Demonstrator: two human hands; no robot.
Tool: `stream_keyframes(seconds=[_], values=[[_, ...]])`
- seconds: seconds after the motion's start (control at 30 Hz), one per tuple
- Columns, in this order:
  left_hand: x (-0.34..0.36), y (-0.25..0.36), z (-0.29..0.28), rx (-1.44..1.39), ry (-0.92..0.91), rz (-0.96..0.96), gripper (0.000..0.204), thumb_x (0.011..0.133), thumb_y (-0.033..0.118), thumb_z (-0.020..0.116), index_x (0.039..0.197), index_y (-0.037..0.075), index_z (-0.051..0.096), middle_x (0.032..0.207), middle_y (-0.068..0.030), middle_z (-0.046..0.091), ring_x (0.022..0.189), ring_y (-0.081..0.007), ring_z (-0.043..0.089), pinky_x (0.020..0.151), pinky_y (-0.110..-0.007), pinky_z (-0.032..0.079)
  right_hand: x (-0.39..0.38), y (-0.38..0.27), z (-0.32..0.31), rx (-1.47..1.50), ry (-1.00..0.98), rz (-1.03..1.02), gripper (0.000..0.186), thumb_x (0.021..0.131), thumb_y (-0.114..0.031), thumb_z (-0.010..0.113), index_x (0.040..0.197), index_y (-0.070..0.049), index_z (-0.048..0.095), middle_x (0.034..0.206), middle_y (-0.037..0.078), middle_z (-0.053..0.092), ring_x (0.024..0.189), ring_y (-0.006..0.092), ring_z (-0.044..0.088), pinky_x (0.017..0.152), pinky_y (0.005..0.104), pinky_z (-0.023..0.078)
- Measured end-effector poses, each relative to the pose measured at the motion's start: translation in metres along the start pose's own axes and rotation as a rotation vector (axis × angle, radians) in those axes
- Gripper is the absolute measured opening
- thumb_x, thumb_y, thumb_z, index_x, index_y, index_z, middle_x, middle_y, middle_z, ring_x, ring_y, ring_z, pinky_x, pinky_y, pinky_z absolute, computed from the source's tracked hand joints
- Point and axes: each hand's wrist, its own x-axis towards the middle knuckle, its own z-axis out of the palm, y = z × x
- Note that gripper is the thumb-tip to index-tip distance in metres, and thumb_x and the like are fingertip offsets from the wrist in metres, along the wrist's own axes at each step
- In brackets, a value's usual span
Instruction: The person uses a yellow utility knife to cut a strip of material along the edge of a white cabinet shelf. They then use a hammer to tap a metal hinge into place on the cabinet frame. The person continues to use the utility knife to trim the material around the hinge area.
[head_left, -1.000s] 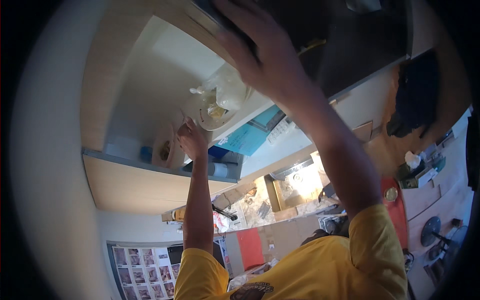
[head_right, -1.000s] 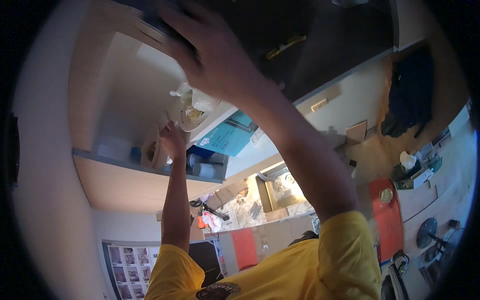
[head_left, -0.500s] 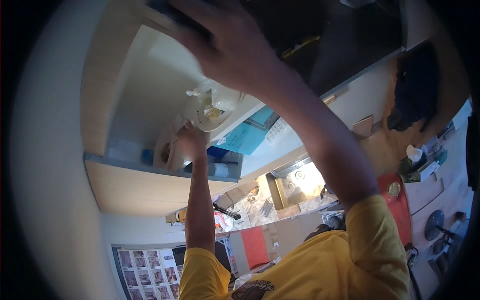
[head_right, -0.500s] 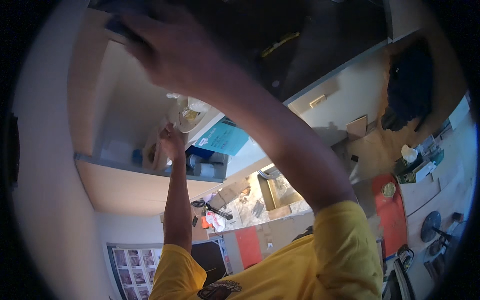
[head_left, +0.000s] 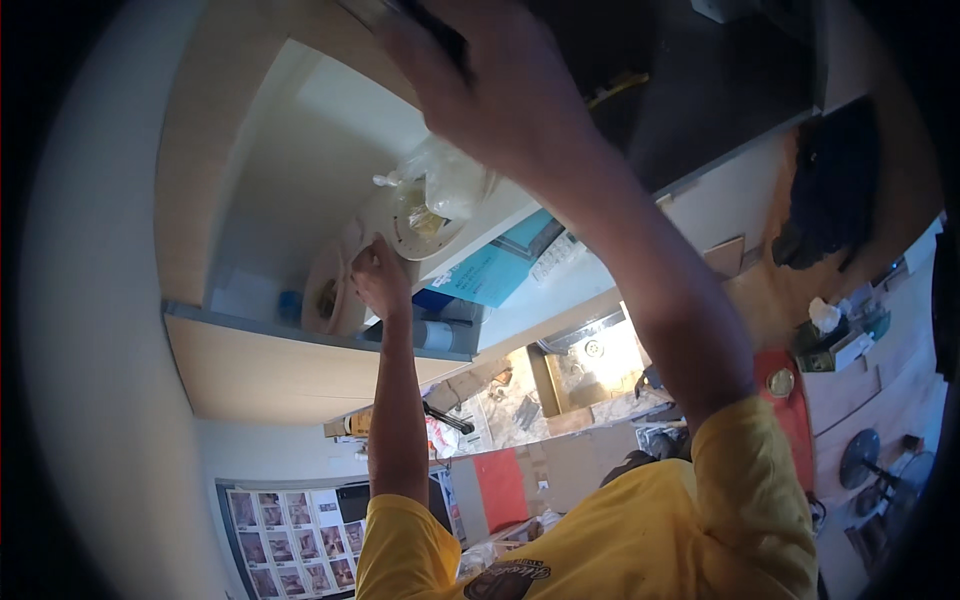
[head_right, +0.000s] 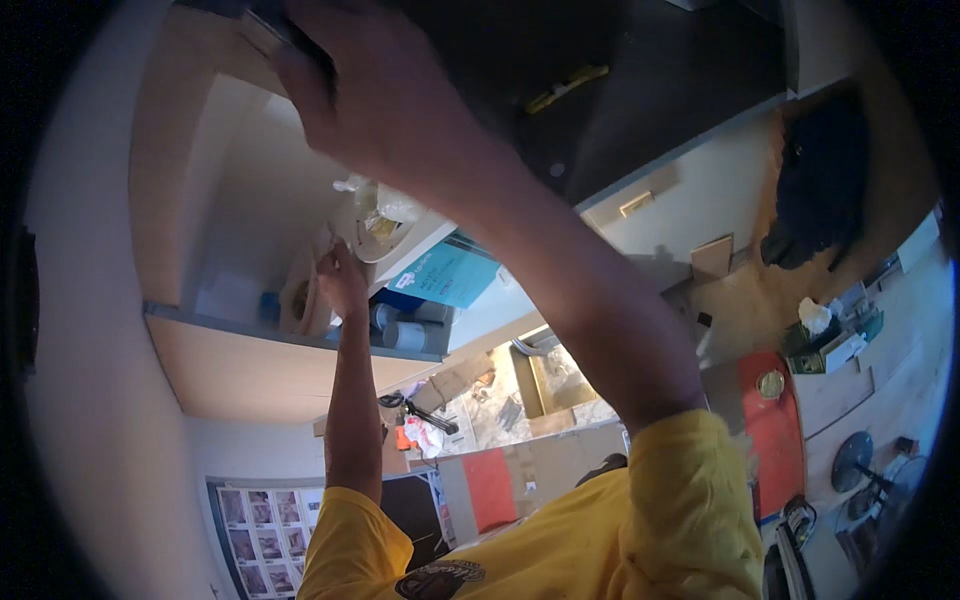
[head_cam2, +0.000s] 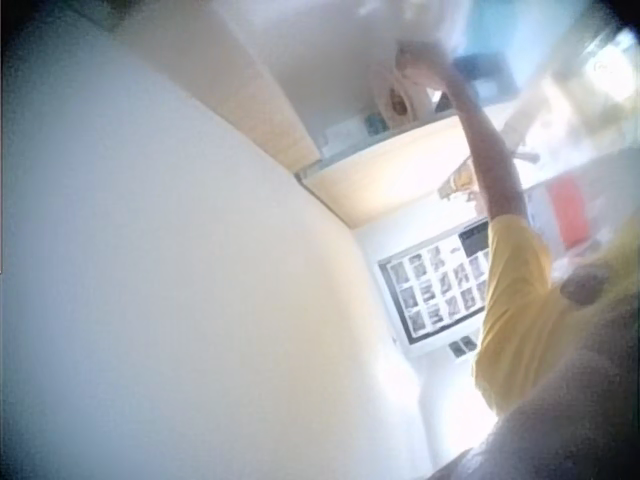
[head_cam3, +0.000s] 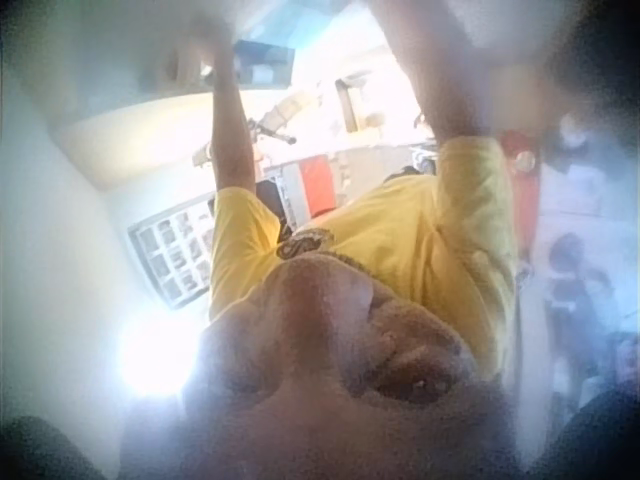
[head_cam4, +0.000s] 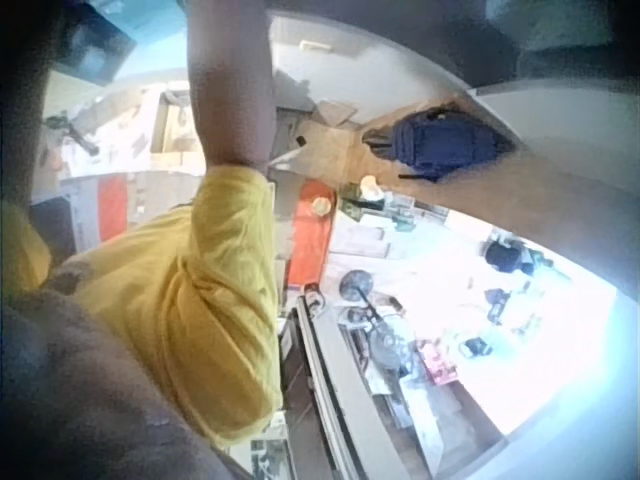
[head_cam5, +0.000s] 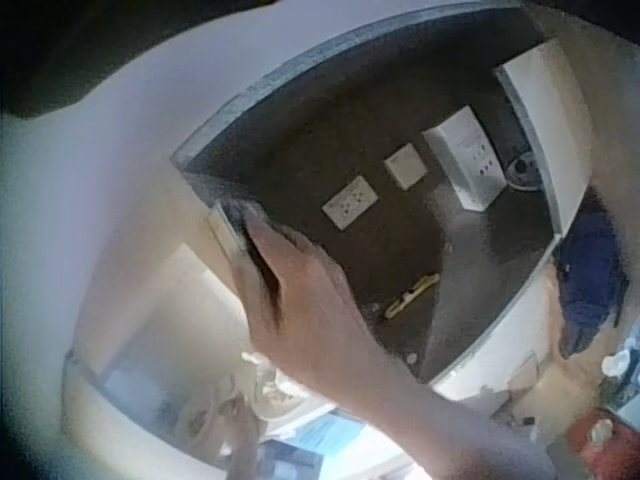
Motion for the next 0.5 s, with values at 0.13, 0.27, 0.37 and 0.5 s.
stream_keyframes(seconds=[0.13,0.27,0.37,0.5], values=[[0.01,0.001,-0.005,-0.046,-0.032,0.05,0.044,0.094,0.045,0.056,0.101,0.006,0.074,0.112,-0.0164,0.068,0.111,-0.0383,0.058,0.095,-0.054,0.043,0.016,0.002,0.011,-0.204,0.099,-0.022,0.032,0.1,-0.014,0.046,0.11,0.014,0.057,0.088,0.039,0.062,0.084,0.049,0.066,0.077,0.0513,0.055],[-0.002,0.011,-0.007,-0.02,0.003,0.009,0.038,0.091,0.042,0.061,0.099,0.008,0.075,0.112,-0.0145,0.068,0.112,-0.0373,0.058,0.096,-0.052,0.043,0.016,-0.016,-0.01,-0.009,-0.163,0.194,0.031,0.102,-0.016,0.043,0.103,0.012,0.058,0.078,0.034,0.062,0.073,0.0481,0.066,0.071,0.0524,0.055],[-0.006,0.004,-0.011,-0.009,0.021,0.034,0.036,0.09,0.041,0.062,0.099,0.009,0.076,0.111,-0.0137,0.068,0.11,-0.0371,0.059,0.096,-0.051,0.044,0.004,-0.012,0.005,-0.002,-0.111,0.163,0.033,0.103,-0.017,0.041,0.099,0.011,0.058,0.075,0.032,0.062,0.071,0.0481,0.066,0.07,0.0531,0.055],[-0.007,0.005,-0.005,-0.056,0.013,0.021,0.035,0.089,0.04,0.062,0.097,0.009,0.076,0.111,-0.0129,0.069,0.109,-0.0374,0.059,0.096,-0.052,0.043,0.026,0.008,0.015,-0.156,-0.091,0.162,0.033,0.103,-0.016,0.042,0.1,0.012,0.059,0.079,0.033,0.063,0.079,0.0476,0.067,0.074,0.0537,0.054]])
